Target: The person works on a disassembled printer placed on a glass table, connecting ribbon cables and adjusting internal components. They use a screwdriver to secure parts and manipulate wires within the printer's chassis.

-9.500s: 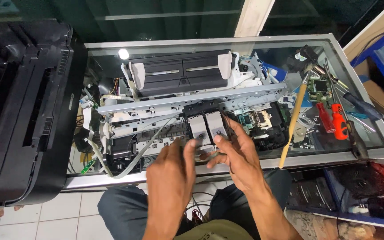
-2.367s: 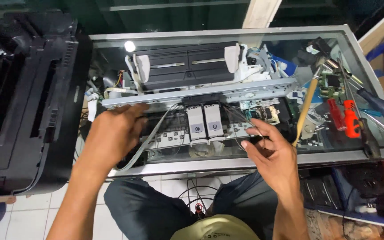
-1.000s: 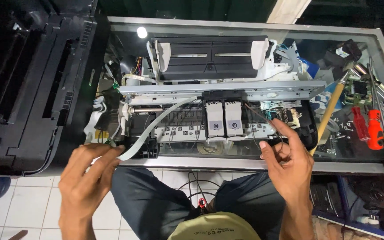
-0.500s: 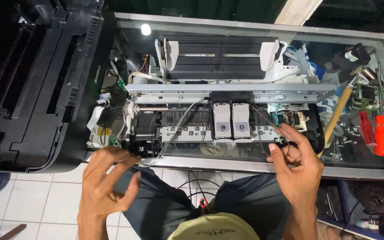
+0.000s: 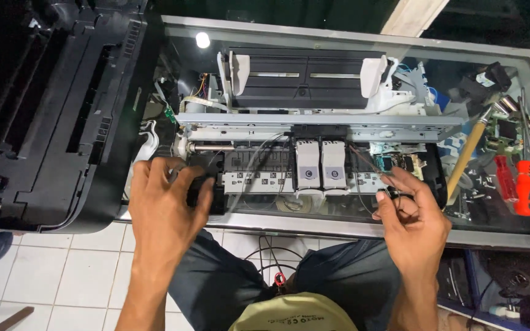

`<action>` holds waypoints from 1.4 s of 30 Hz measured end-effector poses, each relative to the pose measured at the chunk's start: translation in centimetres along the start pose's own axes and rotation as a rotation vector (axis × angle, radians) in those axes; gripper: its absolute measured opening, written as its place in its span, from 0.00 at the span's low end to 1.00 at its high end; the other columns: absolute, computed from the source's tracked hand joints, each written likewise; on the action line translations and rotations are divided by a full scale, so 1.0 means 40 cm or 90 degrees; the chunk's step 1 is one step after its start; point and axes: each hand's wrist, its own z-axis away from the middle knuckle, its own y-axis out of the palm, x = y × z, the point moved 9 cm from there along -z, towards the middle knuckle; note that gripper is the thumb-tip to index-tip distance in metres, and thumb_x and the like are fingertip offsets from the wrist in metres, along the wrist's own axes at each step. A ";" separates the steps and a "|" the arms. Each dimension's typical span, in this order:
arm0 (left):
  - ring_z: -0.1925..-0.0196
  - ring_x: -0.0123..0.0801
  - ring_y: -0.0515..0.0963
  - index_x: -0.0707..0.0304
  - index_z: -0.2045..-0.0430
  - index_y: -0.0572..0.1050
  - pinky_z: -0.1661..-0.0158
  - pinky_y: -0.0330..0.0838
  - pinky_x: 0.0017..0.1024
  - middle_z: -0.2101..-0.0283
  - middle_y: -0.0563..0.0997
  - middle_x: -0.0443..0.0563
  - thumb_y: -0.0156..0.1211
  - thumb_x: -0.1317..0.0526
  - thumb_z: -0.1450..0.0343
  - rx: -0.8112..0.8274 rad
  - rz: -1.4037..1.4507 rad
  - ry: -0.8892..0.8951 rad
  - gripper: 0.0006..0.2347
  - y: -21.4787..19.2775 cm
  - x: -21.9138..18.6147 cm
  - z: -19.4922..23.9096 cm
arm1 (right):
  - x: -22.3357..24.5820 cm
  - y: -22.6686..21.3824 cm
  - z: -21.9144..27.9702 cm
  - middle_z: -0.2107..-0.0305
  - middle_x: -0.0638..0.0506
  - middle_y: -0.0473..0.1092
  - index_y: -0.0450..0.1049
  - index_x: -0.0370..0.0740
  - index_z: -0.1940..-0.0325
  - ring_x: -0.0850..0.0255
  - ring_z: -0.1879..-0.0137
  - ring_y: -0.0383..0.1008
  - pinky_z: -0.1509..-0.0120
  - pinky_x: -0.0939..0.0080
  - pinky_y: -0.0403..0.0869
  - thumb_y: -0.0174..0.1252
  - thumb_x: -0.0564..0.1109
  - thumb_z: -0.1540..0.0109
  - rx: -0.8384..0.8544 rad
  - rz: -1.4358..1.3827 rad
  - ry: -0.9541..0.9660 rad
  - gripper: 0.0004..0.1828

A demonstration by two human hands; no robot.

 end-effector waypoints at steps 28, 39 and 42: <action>0.67 0.61 0.84 0.58 0.61 0.85 0.62 0.75 0.50 0.78 0.83 0.63 0.71 0.50 0.35 0.293 0.165 -0.167 0.15 0.111 -0.004 -0.084 | -0.020 -0.038 -0.018 0.67 0.46 0.79 0.83 0.36 0.51 0.57 0.75 0.76 0.66 0.61 0.72 0.64 0.31 0.33 -0.102 0.087 -0.131 0.08; 0.65 0.57 0.84 0.60 0.65 0.86 0.64 0.78 0.52 0.73 0.84 0.63 0.72 0.53 0.37 0.353 0.145 -0.119 0.13 0.138 -0.038 -0.081 | -0.005 -0.089 0.000 0.71 0.49 0.73 0.85 0.34 0.51 0.55 0.74 0.75 0.57 0.58 0.74 0.65 0.28 0.32 -0.227 0.111 -0.234 0.09; 0.64 0.59 0.84 0.58 0.64 0.85 0.63 0.78 0.53 0.71 0.84 0.61 0.71 0.55 0.37 0.365 0.133 -0.114 0.12 0.130 -0.049 -0.092 | 0.002 -0.085 0.011 0.69 0.47 0.74 0.84 0.33 0.51 0.54 0.72 0.75 0.56 0.57 0.73 0.63 0.27 0.32 -0.232 0.097 -0.245 0.09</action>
